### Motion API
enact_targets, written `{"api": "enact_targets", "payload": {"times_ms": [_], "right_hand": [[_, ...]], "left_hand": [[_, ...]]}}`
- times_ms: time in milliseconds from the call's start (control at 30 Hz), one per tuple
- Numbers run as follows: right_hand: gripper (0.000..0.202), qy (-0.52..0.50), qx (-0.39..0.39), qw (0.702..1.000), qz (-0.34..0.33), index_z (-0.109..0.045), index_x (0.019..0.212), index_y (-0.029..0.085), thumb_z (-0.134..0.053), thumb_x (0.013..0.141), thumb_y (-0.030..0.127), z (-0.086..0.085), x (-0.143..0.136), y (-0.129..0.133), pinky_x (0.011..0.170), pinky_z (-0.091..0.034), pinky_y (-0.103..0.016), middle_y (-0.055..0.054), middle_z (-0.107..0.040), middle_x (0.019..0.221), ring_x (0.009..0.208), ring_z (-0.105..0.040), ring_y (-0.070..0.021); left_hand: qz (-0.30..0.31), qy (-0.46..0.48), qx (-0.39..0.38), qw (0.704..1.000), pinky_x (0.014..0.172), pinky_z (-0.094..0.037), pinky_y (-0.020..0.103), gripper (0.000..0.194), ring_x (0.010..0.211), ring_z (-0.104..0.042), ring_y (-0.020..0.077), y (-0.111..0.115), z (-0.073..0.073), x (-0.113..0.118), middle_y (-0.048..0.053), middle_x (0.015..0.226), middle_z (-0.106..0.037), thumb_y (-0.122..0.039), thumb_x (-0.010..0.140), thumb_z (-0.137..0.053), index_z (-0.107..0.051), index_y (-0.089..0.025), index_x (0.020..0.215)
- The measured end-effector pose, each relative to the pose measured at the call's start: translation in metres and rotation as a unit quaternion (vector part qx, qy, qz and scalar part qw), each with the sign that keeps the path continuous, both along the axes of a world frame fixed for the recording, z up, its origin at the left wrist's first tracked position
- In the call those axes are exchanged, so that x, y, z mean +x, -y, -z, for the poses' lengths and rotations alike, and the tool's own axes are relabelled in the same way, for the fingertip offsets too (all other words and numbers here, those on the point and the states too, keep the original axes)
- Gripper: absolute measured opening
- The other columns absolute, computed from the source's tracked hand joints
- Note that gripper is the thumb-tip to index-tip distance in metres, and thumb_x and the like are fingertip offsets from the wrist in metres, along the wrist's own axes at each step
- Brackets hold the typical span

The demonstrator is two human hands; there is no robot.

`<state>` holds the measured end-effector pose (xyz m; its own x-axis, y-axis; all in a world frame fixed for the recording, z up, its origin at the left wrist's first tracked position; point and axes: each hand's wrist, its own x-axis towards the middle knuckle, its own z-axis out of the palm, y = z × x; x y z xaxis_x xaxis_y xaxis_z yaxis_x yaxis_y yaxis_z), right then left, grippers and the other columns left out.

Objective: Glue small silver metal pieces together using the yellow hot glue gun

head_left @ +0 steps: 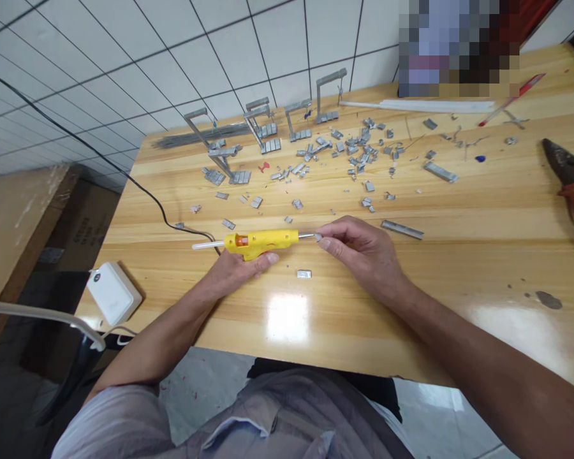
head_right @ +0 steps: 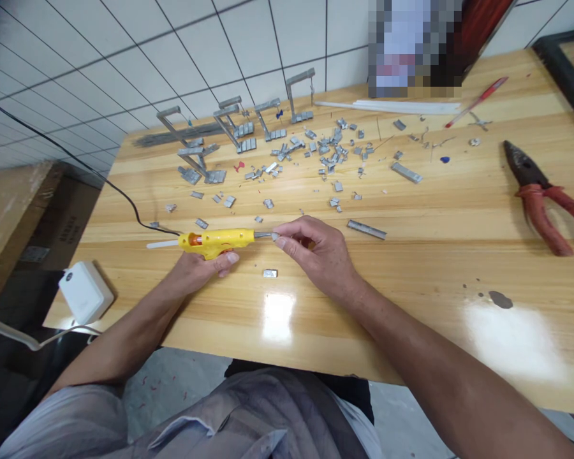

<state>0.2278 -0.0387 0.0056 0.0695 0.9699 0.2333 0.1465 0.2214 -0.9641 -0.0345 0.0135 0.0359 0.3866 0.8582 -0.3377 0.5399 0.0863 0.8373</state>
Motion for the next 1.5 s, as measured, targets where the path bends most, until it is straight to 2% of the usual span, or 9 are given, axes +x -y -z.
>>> {"api": "enact_targets", "payload": {"times_ms": [367,567,833,1000,1333,1500], "right_hand": [[0.008,0.0,-0.008,1.0,-0.003,-0.083,0.096,0.026,-0.076,0.093,0.029,0.0003,-0.0005,0.0,0.069,-0.05,-0.031,-0.001,-0.077,0.085,0.075,-0.066,-0.0156],[0.009,0.002,-0.016,1.0,0.002,-0.083,0.096,0.026,-0.076,0.093,0.032,0.0002,-0.0005,0.0,0.069,-0.052,-0.032,-0.002,-0.078,0.086,0.076,-0.066,-0.0167],[0.007,-0.007,-0.008,1.0,-0.002,-0.083,0.095,0.026,-0.076,0.093,0.028,-0.0008,-0.0004,-0.0001,0.069,-0.051,-0.031,-0.001,-0.078,0.086,0.075,-0.066,-0.0155],[0.007,-0.015,-0.003,1.0,-0.002,-0.083,0.095,0.025,-0.077,0.092,0.027,-0.0017,-0.0015,-0.0004,0.068,-0.05,-0.03,-0.001,-0.078,0.085,0.073,-0.065,-0.0145],[0.009,0.0,-0.012,1.0,0.002,-0.083,0.096,0.026,-0.076,0.093,0.031,0.0003,-0.0007,0.0004,0.069,-0.05,-0.031,-0.002,-0.077,0.085,0.075,-0.065,-0.0156],[0.011,0.004,-0.016,1.0,0.002,-0.083,0.097,0.026,-0.076,0.094,0.035,0.0013,-0.0002,0.0004,0.069,-0.051,-0.031,-0.002,-0.076,0.085,0.075,-0.065,-0.0161]], "left_hand": [[0.004,-0.002,-0.003,1.0,0.054,-0.045,0.023,0.041,0.055,-0.05,0.0122,0.0001,0.0029,-0.0031,-0.004,0.06,-0.057,-0.057,0.082,-0.077,-0.072,-0.018,0.093],[-0.002,-0.006,-0.012,1.0,0.053,-0.046,0.023,0.04,0.056,-0.051,0.0127,0.0002,0.003,-0.0037,-0.004,0.059,-0.056,-0.058,0.082,-0.077,-0.071,-0.018,0.088],[0.0,0.001,-0.004,1.0,0.057,-0.048,0.025,0.039,0.058,-0.053,0.0138,0.0005,0.0013,-0.0011,-0.003,0.062,-0.06,-0.055,0.081,-0.078,-0.073,-0.018,0.092],[0.003,-0.004,-0.004,1.0,0.053,-0.044,0.024,0.041,0.055,-0.052,0.013,0.0004,0.0026,-0.002,-0.004,0.059,-0.058,-0.057,0.083,-0.077,-0.073,-0.017,0.092],[0.005,0.003,0.008,1.0,0.054,-0.045,0.024,0.037,0.054,-0.049,0.0127,0.0004,0.0015,-0.0006,-0.004,0.059,-0.058,-0.054,0.081,-0.078,-0.073,-0.019,0.091],[0.019,-0.002,0.017,1.0,0.061,-0.052,0.027,0.031,0.065,-0.061,0.0181,0.0007,-0.0008,-0.0001,-0.001,0.058,-0.061,-0.051,0.081,-0.078,-0.073,-0.02,0.083]]}}
